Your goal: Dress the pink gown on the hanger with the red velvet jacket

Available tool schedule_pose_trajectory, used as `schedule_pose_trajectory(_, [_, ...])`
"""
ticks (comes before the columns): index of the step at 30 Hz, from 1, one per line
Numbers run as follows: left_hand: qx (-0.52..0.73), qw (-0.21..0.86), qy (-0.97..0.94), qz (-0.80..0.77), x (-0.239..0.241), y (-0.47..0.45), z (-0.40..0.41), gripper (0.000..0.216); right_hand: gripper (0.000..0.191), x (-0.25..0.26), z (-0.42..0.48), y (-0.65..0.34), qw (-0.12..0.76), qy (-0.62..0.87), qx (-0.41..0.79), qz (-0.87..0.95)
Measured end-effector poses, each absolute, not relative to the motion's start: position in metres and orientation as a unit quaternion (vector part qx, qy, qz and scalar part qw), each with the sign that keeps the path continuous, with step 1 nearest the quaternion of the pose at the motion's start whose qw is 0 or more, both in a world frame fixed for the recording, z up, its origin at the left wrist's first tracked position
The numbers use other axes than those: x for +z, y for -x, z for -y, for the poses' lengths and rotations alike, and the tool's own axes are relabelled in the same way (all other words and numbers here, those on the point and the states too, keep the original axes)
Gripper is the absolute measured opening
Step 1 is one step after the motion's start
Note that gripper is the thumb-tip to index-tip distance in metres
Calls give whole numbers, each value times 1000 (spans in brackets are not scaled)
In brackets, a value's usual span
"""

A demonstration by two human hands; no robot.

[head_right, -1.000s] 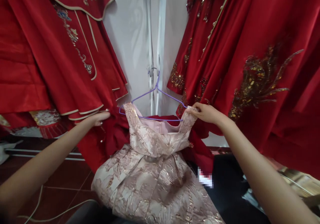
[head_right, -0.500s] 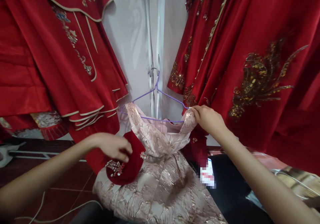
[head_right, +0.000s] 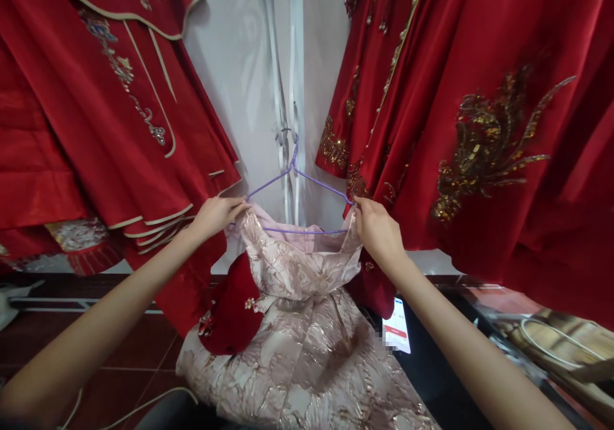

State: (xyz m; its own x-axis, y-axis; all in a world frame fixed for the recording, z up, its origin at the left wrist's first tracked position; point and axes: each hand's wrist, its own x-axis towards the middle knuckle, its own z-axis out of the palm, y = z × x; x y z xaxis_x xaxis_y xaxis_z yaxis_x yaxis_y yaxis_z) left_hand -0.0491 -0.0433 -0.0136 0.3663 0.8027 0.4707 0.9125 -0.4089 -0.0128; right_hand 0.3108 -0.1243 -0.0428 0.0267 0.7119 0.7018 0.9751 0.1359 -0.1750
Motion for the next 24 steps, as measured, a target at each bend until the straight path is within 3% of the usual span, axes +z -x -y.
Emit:
schedule_pose_trajectory(8, [-337, 22, 794, 505, -32, 81, 53, 47, 30, -45, 117, -328, 385, 611, -222, 654])
schedule_pose_trajectory(15, [-224, 124, 749, 611, -47, 84, 77, 48, 29, -56, 120, -331, 428, 595, -269, 625])
schedule_pose_trajectory(24, [-127, -19, 820, 558, -56, 61, 116, 35, 28, -74, 145, -335, 472, 698, -156, 517])
